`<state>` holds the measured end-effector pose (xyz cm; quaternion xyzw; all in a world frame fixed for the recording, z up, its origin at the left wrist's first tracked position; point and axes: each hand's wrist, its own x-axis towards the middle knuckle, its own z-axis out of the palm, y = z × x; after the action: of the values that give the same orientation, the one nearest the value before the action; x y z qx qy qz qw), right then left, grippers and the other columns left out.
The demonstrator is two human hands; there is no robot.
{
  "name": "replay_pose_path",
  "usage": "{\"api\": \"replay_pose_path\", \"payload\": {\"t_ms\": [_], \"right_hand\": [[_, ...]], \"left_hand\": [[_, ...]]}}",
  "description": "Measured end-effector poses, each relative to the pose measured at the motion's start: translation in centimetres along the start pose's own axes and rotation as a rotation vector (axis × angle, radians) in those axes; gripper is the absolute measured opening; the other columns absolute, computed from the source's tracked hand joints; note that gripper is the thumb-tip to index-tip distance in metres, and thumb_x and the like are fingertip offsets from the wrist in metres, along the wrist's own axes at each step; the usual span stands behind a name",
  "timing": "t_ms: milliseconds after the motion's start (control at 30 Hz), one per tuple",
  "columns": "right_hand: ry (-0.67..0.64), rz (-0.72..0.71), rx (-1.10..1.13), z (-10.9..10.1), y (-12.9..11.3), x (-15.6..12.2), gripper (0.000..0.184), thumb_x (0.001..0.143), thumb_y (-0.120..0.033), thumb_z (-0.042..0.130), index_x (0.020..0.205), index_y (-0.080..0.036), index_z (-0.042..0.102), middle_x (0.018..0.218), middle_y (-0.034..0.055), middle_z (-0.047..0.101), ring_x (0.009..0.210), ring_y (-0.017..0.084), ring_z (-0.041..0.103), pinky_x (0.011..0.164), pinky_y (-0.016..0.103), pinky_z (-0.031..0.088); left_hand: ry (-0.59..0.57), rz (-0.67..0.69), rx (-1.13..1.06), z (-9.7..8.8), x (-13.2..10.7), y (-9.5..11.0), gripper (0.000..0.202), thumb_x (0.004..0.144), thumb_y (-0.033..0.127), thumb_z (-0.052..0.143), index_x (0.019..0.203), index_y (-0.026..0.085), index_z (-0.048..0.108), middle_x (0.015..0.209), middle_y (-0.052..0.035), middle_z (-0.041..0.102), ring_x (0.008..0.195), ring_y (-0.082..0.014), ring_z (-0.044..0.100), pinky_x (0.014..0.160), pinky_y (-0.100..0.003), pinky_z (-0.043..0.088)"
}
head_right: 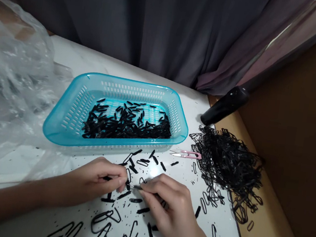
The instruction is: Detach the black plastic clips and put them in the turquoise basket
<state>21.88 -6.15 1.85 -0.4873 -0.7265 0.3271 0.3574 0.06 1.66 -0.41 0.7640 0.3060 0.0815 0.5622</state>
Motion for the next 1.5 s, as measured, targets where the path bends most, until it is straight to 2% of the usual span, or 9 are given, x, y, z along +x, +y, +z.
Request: {"api": "replay_pose_path", "payload": {"t_ms": [100, 200, 300, 433, 900, 1033, 1167, 1300, 1500], "right_hand": [[-0.023, -0.014, 0.058, 0.0, -0.6, 0.0, 0.016, 0.086, -0.010, 0.066, 0.096, -0.020, 0.073, 0.085, 0.0019, 0.073, 0.077, 0.012, 0.068, 0.067, 0.021, 0.055], [-0.029, -0.059, 0.074, -0.3, -1.1, -0.1, 0.018, 0.084, -0.008, 0.068, 0.097, -0.020, 0.073, 0.086, 0.0017, 0.073, 0.077, 0.011, 0.068, 0.068, 0.019, 0.055], [-0.006, -0.048, -0.024, -0.8, -0.9, -0.2, 0.021, 0.087, -0.008, 0.064, 0.101, -0.020, 0.071, 0.088, 0.0030, 0.072, 0.079, 0.013, 0.067, 0.068, 0.023, 0.055], [-0.029, -0.075, -0.157, -1.0, -0.4, -0.3, 0.018, 0.091, -0.010, 0.057, 0.101, -0.019, 0.069, 0.088, 0.0053, 0.070, 0.079, 0.016, 0.066, 0.068, 0.027, 0.055], [-0.027, -0.067, -0.190, -0.8, -0.4, -0.4, 0.020, 0.092, -0.009, 0.055, 0.105, -0.019, 0.067, 0.089, 0.0045, 0.067, 0.080, 0.015, 0.064, 0.069, 0.027, 0.053], [-0.016, -0.049, -0.201, -0.6, -0.3, -0.5, 0.020, 0.092, -0.010, 0.055, 0.105, -0.019, 0.067, 0.089, 0.0045, 0.066, 0.080, 0.015, 0.063, 0.069, 0.028, 0.052], [-0.021, -0.028, -0.171, -0.5, -0.2, -0.5, 0.021, 0.092, -0.009, 0.055, 0.106, -0.019, 0.067, 0.090, 0.0040, 0.065, 0.081, 0.014, 0.063, 0.070, 0.026, 0.052], [-0.035, 0.013, -0.095, -0.5, -0.2, -0.4, 0.023, 0.092, -0.008, 0.055, 0.108, -0.021, 0.067, 0.091, 0.0032, 0.066, 0.083, 0.013, 0.063, 0.071, 0.024, 0.051], [0.005, 0.122, 0.031, -0.1, 0.1, -0.2, 0.012, 0.089, -0.014, 0.063, 0.093, -0.023, 0.070, 0.088, 0.0009, 0.070, 0.083, 0.012, 0.065, 0.072, 0.022, 0.051]], "left_hand": [[0.021, 0.001, 0.043, 0.1, 0.1, 0.0, 0.024, 0.089, 0.018, 0.045, 0.069, 0.017, 0.057, 0.059, 0.0062, 0.044, 0.058, -0.0091, 0.040, 0.053, -0.021, 0.027], [0.024, -0.008, 0.025, 0.1, 0.1, 0.0, 0.024, 0.089, 0.019, 0.045, 0.070, 0.017, 0.059, 0.062, 0.0055, 0.050, 0.061, -0.0097, 0.044, 0.055, -0.020, 0.030], [0.016, -0.007, -0.025, -0.1, 0.0, 0.1, 0.026, 0.092, 0.020, 0.044, 0.075, 0.017, 0.063, 0.069, 0.0040, 0.058, 0.066, -0.0111, 0.050, 0.062, -0.020, 0.036], [0.017, -0.005, -0.039, -0.3, 0.0, 0.2, 0.029, 0.094, 0.023, 0.044, 0.077, 0.018, 0.066, 0.071, 0.0028, 0.062, 0.068, -0.0121, 0.053, 0.065, -0.021, 0.037], [0.035, -0.001, -0.040, -0.1, 0.0, 0.0, 0.027, 0.091, 0.019, 0.046, 0.081, 0.018, 0.071, 0.066, 0.0043, 0.058, 0.062, -0.0100, 0.048, 0.058, -0.020, 0.034], [0.039, 0.001, -0.041, -0.2, 0.1, 0.1, 0.025, 0.090, 0.018, 0.047, 0.080, 0.018, 0.071, 0.063, 0.0054, 0.052, 0.059, -0.0093, 0.044, 0.055, -0.019, 0.032], [0.006, 0.023, -0.011, -0.2, 0.1, 0.2, 0.025, 0.091, 0.018, 0.047, 0.082, 0.017, 0.070, 0.059, 0.0060, 0.047, 0.057, -0.0089, 0.040, 0.054, -0.019, 0.030], [0.020, 0.062, -0.002, -0.2, -0.1, 0.1, 0.026, 0.093, 0.019, 0.045, 0.080, 0.017, 0.068, 0.058, 0.0065, 0.045, 0.055, -0.0085, 0.038, 0.054, -0.019, 0.030], [0.006, 0.046, -0.033, -0.3, 0.0, 0.1, 0.024, 0.092, 0.017, 0.046, 0.075, 0.017, 0.063, 0.063, 0.0065, 0.049, 0.060, -0.0081, 0.042, 0.056, -0.017, 0.032]]}}
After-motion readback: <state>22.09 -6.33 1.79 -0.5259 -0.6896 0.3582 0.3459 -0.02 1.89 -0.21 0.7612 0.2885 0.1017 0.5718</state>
